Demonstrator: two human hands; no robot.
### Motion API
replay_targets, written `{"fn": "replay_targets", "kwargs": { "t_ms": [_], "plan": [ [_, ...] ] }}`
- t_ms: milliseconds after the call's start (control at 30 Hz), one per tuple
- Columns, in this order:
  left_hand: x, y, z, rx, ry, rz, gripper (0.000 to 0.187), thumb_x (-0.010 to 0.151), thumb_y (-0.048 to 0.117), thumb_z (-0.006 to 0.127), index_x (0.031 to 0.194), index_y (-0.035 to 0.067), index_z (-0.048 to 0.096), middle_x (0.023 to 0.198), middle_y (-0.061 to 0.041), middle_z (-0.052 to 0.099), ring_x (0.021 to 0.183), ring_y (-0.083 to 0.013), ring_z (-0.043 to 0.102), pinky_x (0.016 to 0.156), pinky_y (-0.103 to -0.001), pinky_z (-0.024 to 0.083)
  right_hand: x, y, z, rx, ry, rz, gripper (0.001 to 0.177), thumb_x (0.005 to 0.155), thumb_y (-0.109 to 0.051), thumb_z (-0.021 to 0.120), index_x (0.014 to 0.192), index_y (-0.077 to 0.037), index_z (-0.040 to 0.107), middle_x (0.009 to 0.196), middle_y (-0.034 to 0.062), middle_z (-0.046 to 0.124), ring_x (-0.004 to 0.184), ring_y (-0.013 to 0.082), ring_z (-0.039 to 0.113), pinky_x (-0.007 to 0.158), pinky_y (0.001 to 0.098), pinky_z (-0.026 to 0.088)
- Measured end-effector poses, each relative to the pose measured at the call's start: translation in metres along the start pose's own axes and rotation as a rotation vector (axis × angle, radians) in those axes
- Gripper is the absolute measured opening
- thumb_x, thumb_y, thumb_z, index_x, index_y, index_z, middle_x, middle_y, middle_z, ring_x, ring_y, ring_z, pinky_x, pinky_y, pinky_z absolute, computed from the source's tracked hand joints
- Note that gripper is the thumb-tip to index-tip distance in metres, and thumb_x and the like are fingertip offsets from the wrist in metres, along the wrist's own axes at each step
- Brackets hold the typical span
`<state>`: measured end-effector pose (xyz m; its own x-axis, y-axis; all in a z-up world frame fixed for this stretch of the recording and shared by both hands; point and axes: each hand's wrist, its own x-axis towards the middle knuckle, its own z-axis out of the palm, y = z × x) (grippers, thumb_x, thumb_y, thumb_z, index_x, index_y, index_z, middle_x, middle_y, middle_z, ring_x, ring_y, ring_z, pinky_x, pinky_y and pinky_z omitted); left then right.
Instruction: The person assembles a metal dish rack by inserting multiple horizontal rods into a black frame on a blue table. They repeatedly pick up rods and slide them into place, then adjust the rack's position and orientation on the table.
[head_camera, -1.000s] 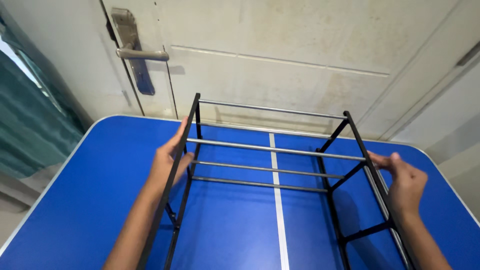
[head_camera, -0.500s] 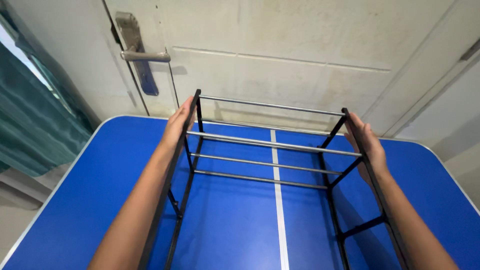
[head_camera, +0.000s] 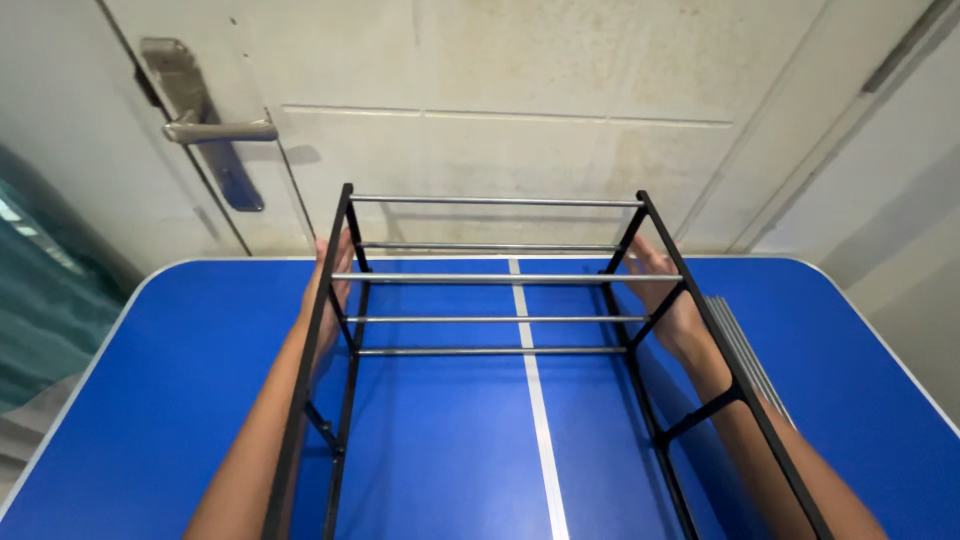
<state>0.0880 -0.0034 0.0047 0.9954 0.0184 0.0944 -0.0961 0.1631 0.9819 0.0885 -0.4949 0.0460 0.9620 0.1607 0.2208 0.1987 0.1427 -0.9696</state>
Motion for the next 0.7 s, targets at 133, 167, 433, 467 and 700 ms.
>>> {"fn": "replay_targets", "kwargs": {
  "t_ms": [133,167,433,467,700],
  "plan": [
    [-0.009,-0.026,-0.004,0.042,-0.071,0.076,0.088,0.098,0.069,0.022,0.163,0.01,0.019,0.171,-0.01,0.018,0.158,-0.0246,0.014,0.126,-0.041,0.009,0.004,0.034,-0.012,-0.017,0.04,0.146,0.091,0.098,-0.068,0.017,0.159,0.0,0.024,0.169,0.0148,0.023,0.157,0.0307,0.018,0.125,0.0488,0.014],
    [-0.013,-0.032,-0.006,0.064,-0.043,-0.004,0.087,0.098,0.069,0.022,0.162,0.01,0.022,0.17,-0.01,0.022,0.158,-0.0242,0.018,0.125,-0.041,0.012,0.006,0.044,-0.015,-0.002,-0.02,0.12,0.092,0.099,-0.068,0.019,0.159,0.001,0.024,0.169,0.0174,0.024,0.157,0.0316,0.019,0.126,0.0474,0.013],
    [-0.012,-0.057,-0.017,0.095,0.019,0.005,0.082,0.1,0.064,0.027,0.158,0.006,0.023,0.164,-0.016,0.035,0.155,-0.0292,0.029,0.124,-0.04,0.025,0.011,0.071,-0.039,-0.037,-0.066,0.288,0.092,0.099,-0.069,0.021,0.158,0.001,0.022,0.167,0.0163,0.026,0.157,0.0276,0.019,0.127,0.0405,0.01],
    [-0.013,-0.055,-0.017,0.136,0.011,-0.004,0.084,0.1,0.065,0.024,0.158,0.005,0.027,0.163,-0.016,0.035,0.155,-0.0287,0.028,0.124,-0.04,0.024,0.01,0.068,-0.039,-0.093,-0.01,0.251,0.092,0.099,-0.069,0.022,0.157,0.002,0.027,0.165,0.0169,0.03,0.156,0.0287,0.024,0.126,0.0424,0.015],
    [-0.074,0.009,-0.005,0.197,0.111,0.186,0.098,0.094,0.073,0.013,0.159,0.002,0.03,0.165,-0.016,0.035,0.156,-0.0288,0.026,0.125,-0.041,0.017,-0.045,-0.007,-0.03,-0.084,0.166,-0.042,0.091,0.102,-0.066,0.024,0.152,0.008,0.038,0.159,0.0213,0.043,0.153,0.0321,0.035,0.125,0.0478,0.023]
  ]
}}
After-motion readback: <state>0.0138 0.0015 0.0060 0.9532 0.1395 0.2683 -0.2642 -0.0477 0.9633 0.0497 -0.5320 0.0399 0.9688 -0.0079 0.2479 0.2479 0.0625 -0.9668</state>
